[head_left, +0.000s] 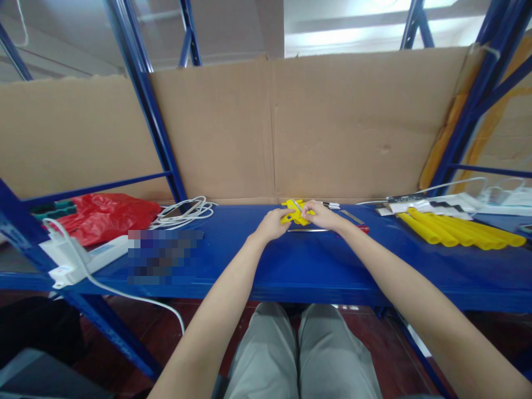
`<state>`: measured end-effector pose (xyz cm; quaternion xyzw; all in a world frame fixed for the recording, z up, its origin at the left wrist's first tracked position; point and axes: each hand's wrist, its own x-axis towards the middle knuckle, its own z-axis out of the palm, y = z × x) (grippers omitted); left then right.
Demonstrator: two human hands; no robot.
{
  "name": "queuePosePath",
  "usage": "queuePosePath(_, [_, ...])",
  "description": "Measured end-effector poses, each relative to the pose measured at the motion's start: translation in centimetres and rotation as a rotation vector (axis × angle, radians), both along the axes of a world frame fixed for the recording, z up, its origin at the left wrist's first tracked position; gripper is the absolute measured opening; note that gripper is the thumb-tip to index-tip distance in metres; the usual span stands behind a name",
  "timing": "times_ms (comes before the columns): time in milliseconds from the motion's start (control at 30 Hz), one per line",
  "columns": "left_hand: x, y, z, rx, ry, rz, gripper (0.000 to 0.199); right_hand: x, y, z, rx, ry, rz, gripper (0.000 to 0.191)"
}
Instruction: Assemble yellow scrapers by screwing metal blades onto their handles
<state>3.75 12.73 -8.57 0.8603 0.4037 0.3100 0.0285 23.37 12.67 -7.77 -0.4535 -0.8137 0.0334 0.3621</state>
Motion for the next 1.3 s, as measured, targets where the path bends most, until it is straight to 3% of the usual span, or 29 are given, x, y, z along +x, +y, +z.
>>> queuePosePath(133, [0.3,-0.4,0.1,0.044,0.040,-0.013,0.042,-0.1,-0.4,0.1,0.013,-0.007,0.015,0.012])
queuePosePath(400, [0.1,-0.8,0.2,0.037,0.092,0.009,0.042,-0.3,-1.5,0.9,-0.152,-0.061,0.131,0.011])
queuePosePath(700, [0.2,-0.7,0.1,0.033,0.105,-0.001,0.042,-0.8,-1.8,1.1,-0.185,-0.051,0.012,0.015])
queuePosePath(1300, [0.2,-0.7,0.3,0.013,0.100,-0.034,0.041,-0.5,-2.1,1.1,-0.187,-0.083,-0.026,0.007])
